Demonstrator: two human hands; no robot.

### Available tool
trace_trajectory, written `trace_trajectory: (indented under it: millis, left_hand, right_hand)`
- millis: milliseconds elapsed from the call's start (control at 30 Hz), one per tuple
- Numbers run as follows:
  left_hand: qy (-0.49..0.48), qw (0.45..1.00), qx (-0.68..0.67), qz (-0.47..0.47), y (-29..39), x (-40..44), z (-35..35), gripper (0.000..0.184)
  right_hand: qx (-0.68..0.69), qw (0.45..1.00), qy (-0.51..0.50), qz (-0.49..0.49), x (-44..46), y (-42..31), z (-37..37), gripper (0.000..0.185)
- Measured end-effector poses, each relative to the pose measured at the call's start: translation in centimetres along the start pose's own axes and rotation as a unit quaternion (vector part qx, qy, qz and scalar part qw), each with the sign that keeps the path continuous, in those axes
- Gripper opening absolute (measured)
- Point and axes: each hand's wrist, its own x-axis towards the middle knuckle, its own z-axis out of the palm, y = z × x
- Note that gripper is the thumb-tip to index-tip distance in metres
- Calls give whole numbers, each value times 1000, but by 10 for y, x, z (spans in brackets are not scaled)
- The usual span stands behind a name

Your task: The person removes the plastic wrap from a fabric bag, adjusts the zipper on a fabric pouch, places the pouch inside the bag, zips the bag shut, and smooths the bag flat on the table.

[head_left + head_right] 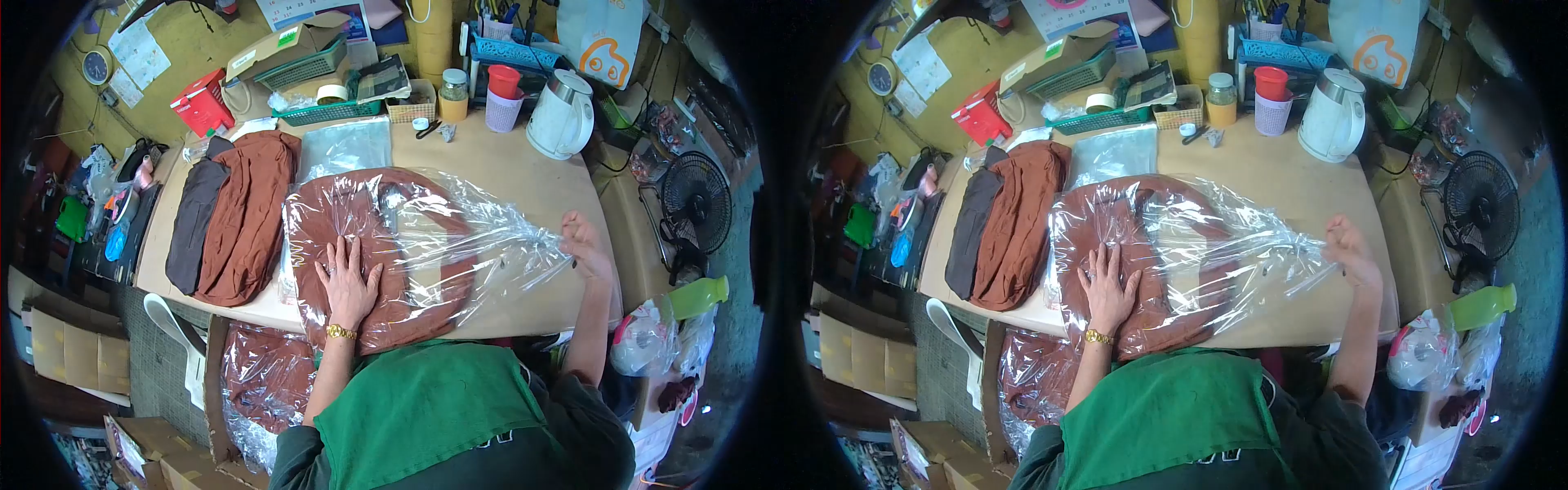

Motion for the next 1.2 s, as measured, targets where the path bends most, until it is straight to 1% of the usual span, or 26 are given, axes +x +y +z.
trace_trajectory:
  millis: [67,100,133,167,200,233,267,333,400,467,533,567,633,667,733,767,833,867,933,967,1033,1067,1100,1133,1167,1200]
  left_hand:
    - [0,1000,-2,2,1,0,-1,70]
    - [1,1000,-3,3,1,0,-2,69]
    - [0,1000,-3,4,1,-1,-1,69]
    - [1,1000,-3,4,0,-1,-1,69]
    - [4,1000,-4,4,0,-1,-1,69]
    - [4,1000,-5,4,0,0,-2,69]
    - [0,1000,-1,3,1,0,-3,70]
    - [-10,1000,-1,0,2,0,-4,70]
    - [-11,1000,-2,1,2,0,-3,70]
    - [-9,1000,-2,-1,1,0,-2,70]
    - [-9,1000,-1,-1,1,0,-2,69]
    - [-8,1000,-1,-1,1,0,-2,69]
    - [-9,1000,-2,2,0,0,-3,69]
    - [-8,1000,-1,2,0,0,-3,69]
    - [-5,1000,-1,7,1,0,-4,68]
    - [-5,1000,-1,7,1,-1,-4,68]
    - [-5,1000,-8,5,2,-1,-5,68]
    - [-6,1000,-9,7,1,-1,-4,68]
    - [-4,1000,-7,5,1,-1,-3,69]
    - [-5,1000,-7,5,1,-1,-3,69]
    - [3,1000,0,10,1,-1,-3,68]
    - [5,1000,0,10,1,0,-3,68]
    - [4,1000,0,7,2,0,-2,68]
    - [2,1000,0,5,1,-1,-3,68]
    - [2,1000,1,5,0,-1,-3,68]
    - [0,1000,-4,12,0,-1,-4,68]
  right_hand:
    - [-72,996,43,7,13,21,-33,42]
    - [-72,996,44,7,16,20,-30,42]
    - [-256,955,144,46,19,21,-26,34]
    - [-428,868,237,82,22,22,-20,27]
    - [-428,868,238,81,24,16,-12,27]
    - [-492,818,298,17,25,7,-1,20]
    - [-550,755,354,-48,29,0,9,13]
    - [-441,840,270,-165,49,-6,34,13]
    - [-410,882,194,-129,66,-21,86,14]
    - [-441,892,61,-72,86,-14,117,17]
    - [-478,873,-74,-58,100,7,137,19]
    - [-478,873,-74,-59,106,20,141,19]
    - [-597,800,-51,-26,111,42,146,24]
    - [-597,800,-51,-26,111,48,146,24]
    - [-617,778,94,-73,106,58,147,31]
    - [-617,778,95,-72,105,68,146,31]
    - [-645,749,110,-102,106,79,143,47]
    - [-645,749,111,-101,108,82,137,47]
    - [-538,827,161,-25,116,73,130,43]
    - [-538,827,161,-24,117,69,125,43]
    - [-598,774,203,50,120,59,112,48]
    - [-598,774,203,49,132,61,93,48]
    - [-515,845,110,93,150,68,66,48]
    - [-420,897,14,136,161,72,46,47]
    - [-419,898,14,135,166,72,35,47]
    - [-322,934,151,47,169,68,27,43]
